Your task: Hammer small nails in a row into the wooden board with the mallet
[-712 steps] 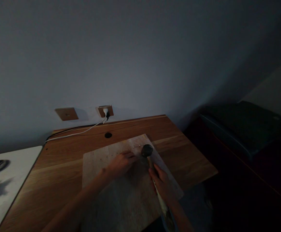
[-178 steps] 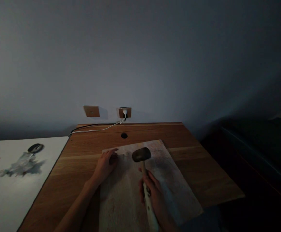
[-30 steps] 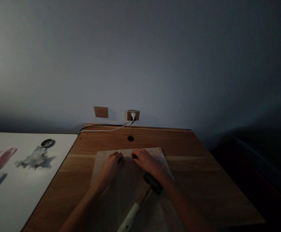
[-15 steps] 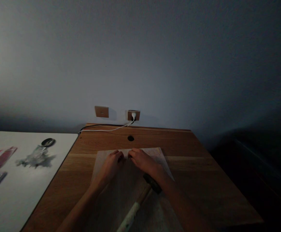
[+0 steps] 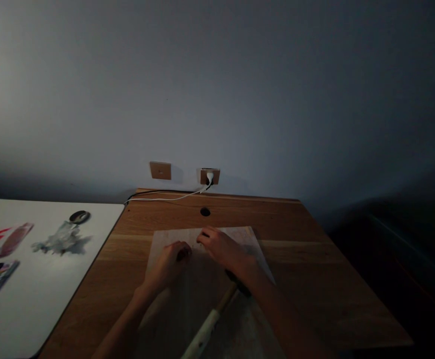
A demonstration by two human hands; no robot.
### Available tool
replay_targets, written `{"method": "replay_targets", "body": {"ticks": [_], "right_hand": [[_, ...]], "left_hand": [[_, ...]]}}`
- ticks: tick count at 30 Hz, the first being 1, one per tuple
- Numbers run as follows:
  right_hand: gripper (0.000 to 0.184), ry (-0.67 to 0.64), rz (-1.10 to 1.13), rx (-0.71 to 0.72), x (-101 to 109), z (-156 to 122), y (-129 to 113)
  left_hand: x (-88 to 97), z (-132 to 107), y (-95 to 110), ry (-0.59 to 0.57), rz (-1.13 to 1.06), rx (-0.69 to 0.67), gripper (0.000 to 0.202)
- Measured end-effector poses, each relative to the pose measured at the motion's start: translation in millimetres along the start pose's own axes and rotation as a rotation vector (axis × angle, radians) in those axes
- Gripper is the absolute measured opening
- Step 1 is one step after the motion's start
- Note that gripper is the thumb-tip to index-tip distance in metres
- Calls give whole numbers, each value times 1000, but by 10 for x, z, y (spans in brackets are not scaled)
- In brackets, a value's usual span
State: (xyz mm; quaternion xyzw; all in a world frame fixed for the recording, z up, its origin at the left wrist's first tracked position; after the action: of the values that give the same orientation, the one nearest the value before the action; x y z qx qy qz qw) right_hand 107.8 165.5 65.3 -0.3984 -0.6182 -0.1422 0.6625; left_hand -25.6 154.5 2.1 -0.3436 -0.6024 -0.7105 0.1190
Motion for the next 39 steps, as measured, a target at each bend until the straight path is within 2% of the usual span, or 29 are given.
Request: {"method": "replay_targets", "body": {"ticks": [6,11,14,16,18,20,22,26,29,32,35,39], "right_hand": [[21,20,190,-15,-79,-241,-34],[33,99,367,-115,-51,-532,22],[31,176,509,-193,-29,-804,92],[28,264,512,-216,-12,-1030,153],[28,413,478,-284,-9,-1317,289],[30,612,442,-417,-60,-1677,502],[33,727,391,-583,-228,-2029,729],[43,678,287,-761,-687,-2425,975],[50,647,285,-791,-857,-2480,965],[54,625,295,-814,-835,-2379,887],[53,581,299,-756,-758,-2131,745],[47,528,358,-652,-788,-1726,461]], "left_hand": [[-250,6,144,-72,-22,-77,19],[-235,-273,254,-186,-13,-189,55],[-189,-538,193,-203,83,-210,72],[-134,-700,107,-135,179,-224,72],[-72,-871,20,-29,296,-262,62],[-35,-1070,-78,65,415,-287,54],[-24,-1293,-206,144,516,-252,50],[-19,-1748,-461,360,595,-117,39],[-46,-1927,-617,431,505,-25,37],[7,-1944,-711,435,364,80,39],[221,-1910,-779,426,256,256,45],[660,-1877,-863,382,177,482,55]]}}
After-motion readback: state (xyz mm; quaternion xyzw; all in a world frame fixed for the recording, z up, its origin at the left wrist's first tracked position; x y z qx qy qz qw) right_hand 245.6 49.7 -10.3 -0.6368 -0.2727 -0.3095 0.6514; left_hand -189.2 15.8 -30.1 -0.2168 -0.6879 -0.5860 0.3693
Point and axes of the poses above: each hand's wrist, its own z-axis towards the middle knuckle, its own x-axis out of the back of the hand, y = z × x, the point moved 7 cm from there along z, towards the middle knuckle, and after that the axes turned 6 degrees about -y, right-handed, at the moved point
